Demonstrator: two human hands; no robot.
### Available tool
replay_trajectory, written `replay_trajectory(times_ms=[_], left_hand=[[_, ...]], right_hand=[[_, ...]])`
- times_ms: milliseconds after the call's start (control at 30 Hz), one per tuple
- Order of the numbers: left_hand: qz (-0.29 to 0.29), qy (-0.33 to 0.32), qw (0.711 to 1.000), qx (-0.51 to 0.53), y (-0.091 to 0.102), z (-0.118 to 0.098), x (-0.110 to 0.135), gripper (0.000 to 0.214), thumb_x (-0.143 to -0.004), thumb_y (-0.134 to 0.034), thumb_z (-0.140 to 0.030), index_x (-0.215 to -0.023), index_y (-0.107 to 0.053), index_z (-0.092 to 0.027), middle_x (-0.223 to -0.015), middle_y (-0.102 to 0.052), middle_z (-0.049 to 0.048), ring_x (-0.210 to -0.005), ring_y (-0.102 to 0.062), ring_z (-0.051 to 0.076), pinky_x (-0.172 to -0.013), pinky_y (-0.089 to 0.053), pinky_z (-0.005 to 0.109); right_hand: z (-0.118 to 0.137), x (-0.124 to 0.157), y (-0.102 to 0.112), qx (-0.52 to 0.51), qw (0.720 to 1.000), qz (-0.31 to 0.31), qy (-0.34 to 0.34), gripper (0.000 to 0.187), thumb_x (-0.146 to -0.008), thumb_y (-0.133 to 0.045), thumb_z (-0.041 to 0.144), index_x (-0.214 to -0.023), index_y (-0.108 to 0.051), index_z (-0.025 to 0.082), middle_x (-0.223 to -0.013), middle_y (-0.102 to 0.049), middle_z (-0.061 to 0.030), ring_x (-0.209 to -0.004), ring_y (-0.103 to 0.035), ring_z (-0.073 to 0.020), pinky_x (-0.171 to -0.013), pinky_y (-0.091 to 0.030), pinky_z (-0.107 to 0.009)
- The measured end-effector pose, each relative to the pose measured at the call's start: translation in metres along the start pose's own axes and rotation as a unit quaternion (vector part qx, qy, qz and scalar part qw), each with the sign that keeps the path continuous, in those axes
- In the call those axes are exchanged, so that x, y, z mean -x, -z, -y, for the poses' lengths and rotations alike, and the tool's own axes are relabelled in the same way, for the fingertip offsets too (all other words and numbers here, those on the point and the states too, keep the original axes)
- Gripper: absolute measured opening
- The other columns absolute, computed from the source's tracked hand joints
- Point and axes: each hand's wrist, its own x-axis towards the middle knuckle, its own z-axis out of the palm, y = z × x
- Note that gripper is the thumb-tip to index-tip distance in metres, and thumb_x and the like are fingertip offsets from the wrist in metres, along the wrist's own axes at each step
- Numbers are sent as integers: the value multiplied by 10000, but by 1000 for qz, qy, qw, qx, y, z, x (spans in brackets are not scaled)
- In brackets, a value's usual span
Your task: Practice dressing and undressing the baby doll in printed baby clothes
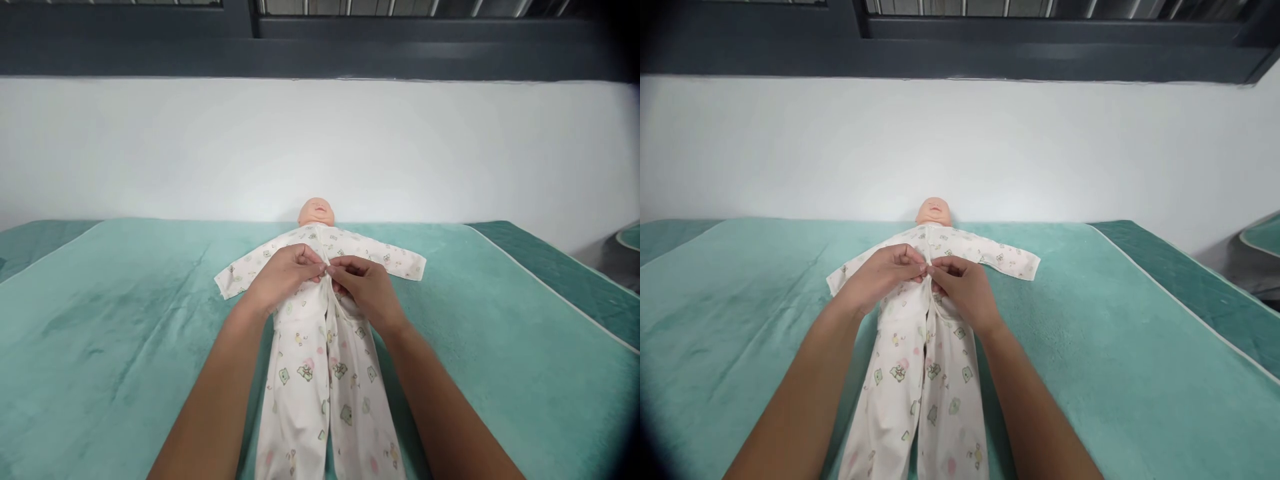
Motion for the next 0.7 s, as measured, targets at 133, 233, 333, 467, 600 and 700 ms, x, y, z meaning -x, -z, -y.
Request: replay_trajectory(times_ms=[133,233,333,467,600,700], left_hand=[[11,-2,1000,-6,0,-1,0,183,-786,-642,-354,-821,-586,-183,-791,-645,6,-745,-611,136,-639,-418,243],[-2,1,999,-35,-1,0,0,210,-750,-683,-355,-829,-578,-190,-738,-622,-19,-650,-558,110,-549,-351,216],[0,2,1000,0,-2,2,-2,232,-727,-711,-339,-847,-575,-194,-693,-595,-35,-625,-537,101,-558,-358,211],[25,8,997,75,2,3,-3,244,-716,-720,-308,-864,-564,-194,-663,-588,-36,-652,-561,108,-638,-421,233],[41,41,998,-24,11,2,-1,203,-753,-642,-326,-895,-607,-186,-706,-640,3,-615,-552,115,-587,-412,240],[61,43,991,-115,12,2,0,197,-774,-571,-328,-873,-653,-179,-736,-669,28,-631,-574,134,-572,-415,248]], right_hand=[[2,1,1,29,999,41,6,230,-764,-695,363,-929,-711,204,-686,-612,10,-587,-506,-93,-557,-403,-229],[1,2,0,87,995,40,36,198,-777,-671,331,-932,-707,215,-713,-605,14,-608,-499,-96,-550,-385,-229],[0,3,-1,107,992,42,53,228,-773,-681,334,-970,-687,221,-714,-604,20,-628,-506,-106,-560,-391,-233],[-3,1,2,26,996,77,34,371,-768,-706,381,-1083,-608,213,-722,-608,24,-603,-526,-112,-566,-435,-253],[-8,-3,8,21,997,35,72,288,-855,-608,417,-1068,-615,223,-796,-640,-11,-674,-589,-144,-630,-503,-304],[-17,-9,9,125,970,-30,206,272,-885,-577,369,-1128,-640,262,-1194,-637,-67,-1133,-571,-218,-971,-460,-411]])
